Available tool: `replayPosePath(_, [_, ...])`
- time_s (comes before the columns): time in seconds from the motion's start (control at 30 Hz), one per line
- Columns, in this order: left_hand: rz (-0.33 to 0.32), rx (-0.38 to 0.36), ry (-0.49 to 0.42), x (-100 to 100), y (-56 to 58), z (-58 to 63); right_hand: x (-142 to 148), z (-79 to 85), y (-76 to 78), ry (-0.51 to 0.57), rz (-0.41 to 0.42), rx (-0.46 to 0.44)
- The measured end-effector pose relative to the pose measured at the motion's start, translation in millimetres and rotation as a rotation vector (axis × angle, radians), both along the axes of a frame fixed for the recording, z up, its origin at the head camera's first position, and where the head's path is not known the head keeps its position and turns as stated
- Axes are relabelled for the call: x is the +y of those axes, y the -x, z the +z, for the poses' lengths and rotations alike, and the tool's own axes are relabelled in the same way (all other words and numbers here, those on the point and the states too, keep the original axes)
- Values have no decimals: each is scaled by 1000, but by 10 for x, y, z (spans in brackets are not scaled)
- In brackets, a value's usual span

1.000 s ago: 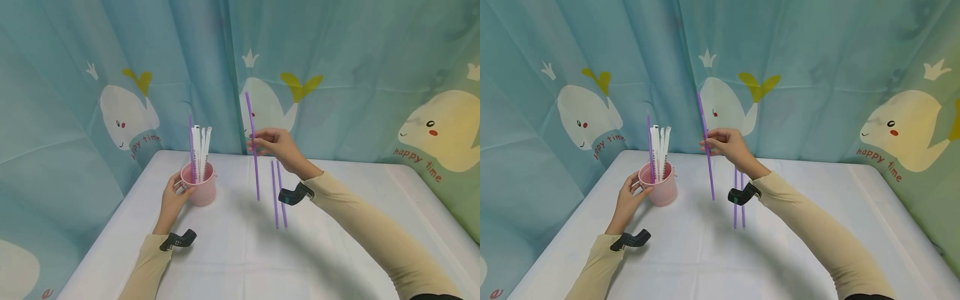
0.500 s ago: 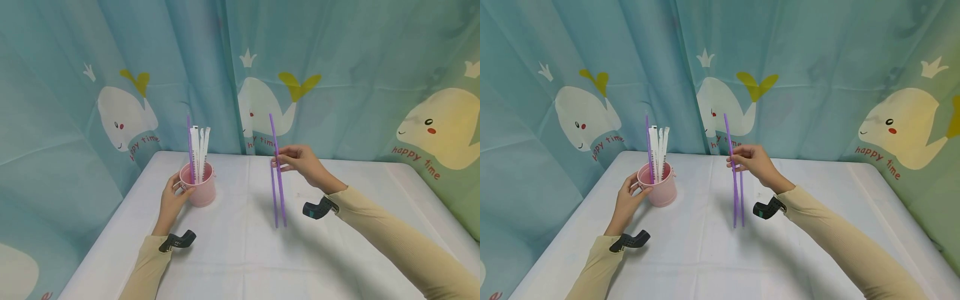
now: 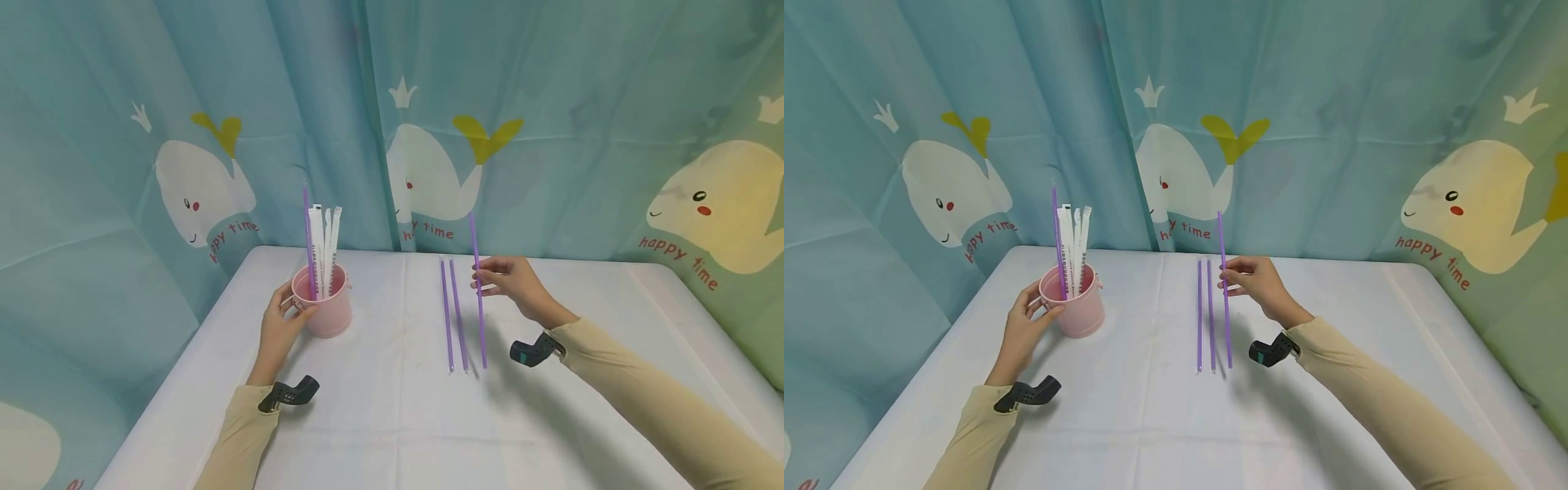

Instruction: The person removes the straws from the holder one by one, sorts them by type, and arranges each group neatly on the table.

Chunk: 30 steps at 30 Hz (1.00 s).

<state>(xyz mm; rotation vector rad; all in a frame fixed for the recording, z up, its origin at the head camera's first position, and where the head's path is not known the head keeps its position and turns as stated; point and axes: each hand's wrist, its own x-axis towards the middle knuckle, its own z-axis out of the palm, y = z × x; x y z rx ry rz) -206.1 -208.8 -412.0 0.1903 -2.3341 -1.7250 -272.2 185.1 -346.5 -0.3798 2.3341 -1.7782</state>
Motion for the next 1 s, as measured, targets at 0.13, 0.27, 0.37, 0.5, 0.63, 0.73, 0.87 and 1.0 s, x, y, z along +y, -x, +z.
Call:
replayPosePath(0.13, [14,47,19,17,-22,10,55,-137,61,4,-26,-30])
replayPosePath(0.27, [11,52,17,22,-30,19,102,-246,122,12,-37,-50])
replayPosePath(0.37, [-5,23,-2,14,-19,19,129,-313,164,16,-37,-56])
replayPosePath(0.5, [-9,-2,-13,15,-12,31,151,-394,227,30,-30,-54])
replayPosePath(0.63, [-4,0,-11,18,-16,34,138,-470,289,44,-36,-54])
replayPosePath(0.73, [-2,-2,-11,11,-6,19,124,-522,334,39,-49,-58])
replayPosePath(0.87, [-4,-14,-7,3,5,4,106,-583,379,5,-78,-72])
replayPosePath(1.0, [-6,-12,-1,3,2,7,85,-618,402,-25,-102,-106])
